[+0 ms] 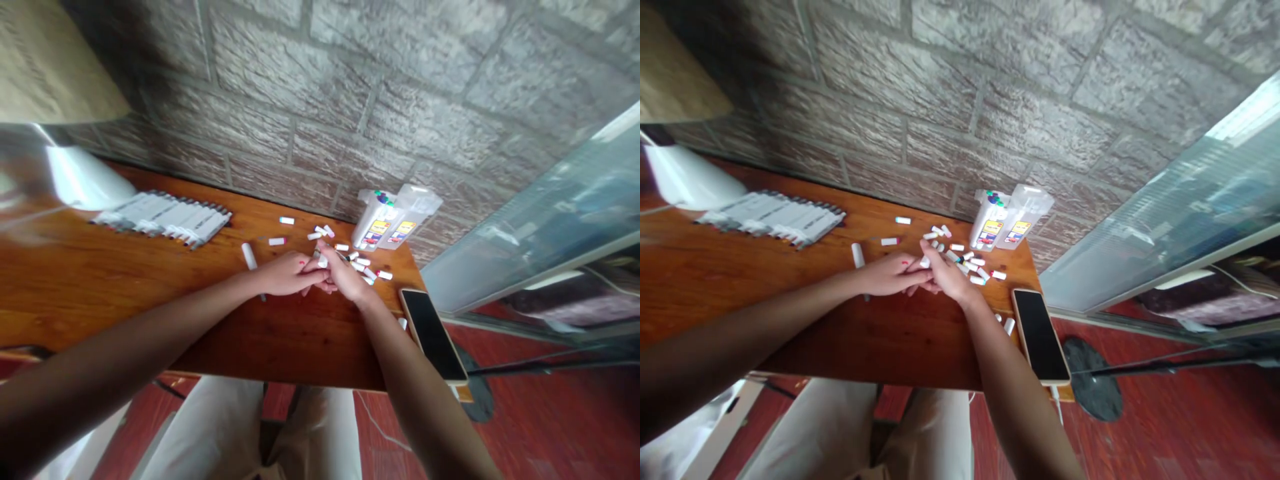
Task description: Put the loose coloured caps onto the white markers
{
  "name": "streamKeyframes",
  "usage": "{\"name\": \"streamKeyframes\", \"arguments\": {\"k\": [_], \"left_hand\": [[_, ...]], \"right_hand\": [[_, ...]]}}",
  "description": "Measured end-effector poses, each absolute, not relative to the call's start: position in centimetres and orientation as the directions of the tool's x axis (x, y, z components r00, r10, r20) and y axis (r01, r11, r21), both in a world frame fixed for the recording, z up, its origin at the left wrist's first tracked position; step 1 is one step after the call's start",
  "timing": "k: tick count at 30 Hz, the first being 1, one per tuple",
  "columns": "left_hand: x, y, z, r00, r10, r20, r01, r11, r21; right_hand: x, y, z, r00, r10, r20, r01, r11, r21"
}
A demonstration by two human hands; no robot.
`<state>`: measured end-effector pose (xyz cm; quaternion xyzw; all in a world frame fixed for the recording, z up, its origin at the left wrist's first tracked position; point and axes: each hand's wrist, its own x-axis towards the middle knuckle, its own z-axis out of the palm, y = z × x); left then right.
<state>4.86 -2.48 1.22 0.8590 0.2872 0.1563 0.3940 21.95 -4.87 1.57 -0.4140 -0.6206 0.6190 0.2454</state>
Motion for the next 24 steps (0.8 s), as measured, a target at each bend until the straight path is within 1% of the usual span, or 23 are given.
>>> {"name": "streamKeyframes", "arguments": {"k": [4, 8, 10, 14, 19, 24], "left_hand": [[4.88, -2.32, 0.97, 0.801, 0.594, 0.068, 0.352, -0.56, 0.75], [4.96, -2.1, 0.61, 0.806, 0.586, 0.077, 0.349, -0.577, 0.738], [5.01, -2.1, 0.54, 0.806, 0.583, 0.099, 0.341, -0.595, 0.728], [5.08, -2.36, 0.73, 0.812, 0.575, 0.101, 0.329, -0.593, 0.735], [5.07, -2.39, 0.82, 0.82, 0.558, 0.124, 0.29, -0.592, 0.752], [5.04, -2.18, 0.42, 0.822, 0.551, 0.145, 0.278, -0.61, 0.742]], "right_hand": [[21.95, -4.78, 1.17, -0.485, 0.852, -0.197, 0.212, -0.104, -0.972], [21.87, -4.74, 1.16, -0.44, 0.863, -0.249, 0.287, -0.128, -0.949], [21.85, -4.77, 1.23, -0.431, 0.868, -0.247, 0.305, -0.118, -0.945], [21.88, -4.88, 1.19, -0.419, 0.883, -0.21, 0.307, -0.08, -0.948], [21.95, -4.74, 0.85, -0.414, 0.881, -0.229, 0.293, -0.109, -0.95], [21.79, -4.82, 1.04, -0.414, 0.886, -0.211, 0.291, -0.091, -0.953]]}}
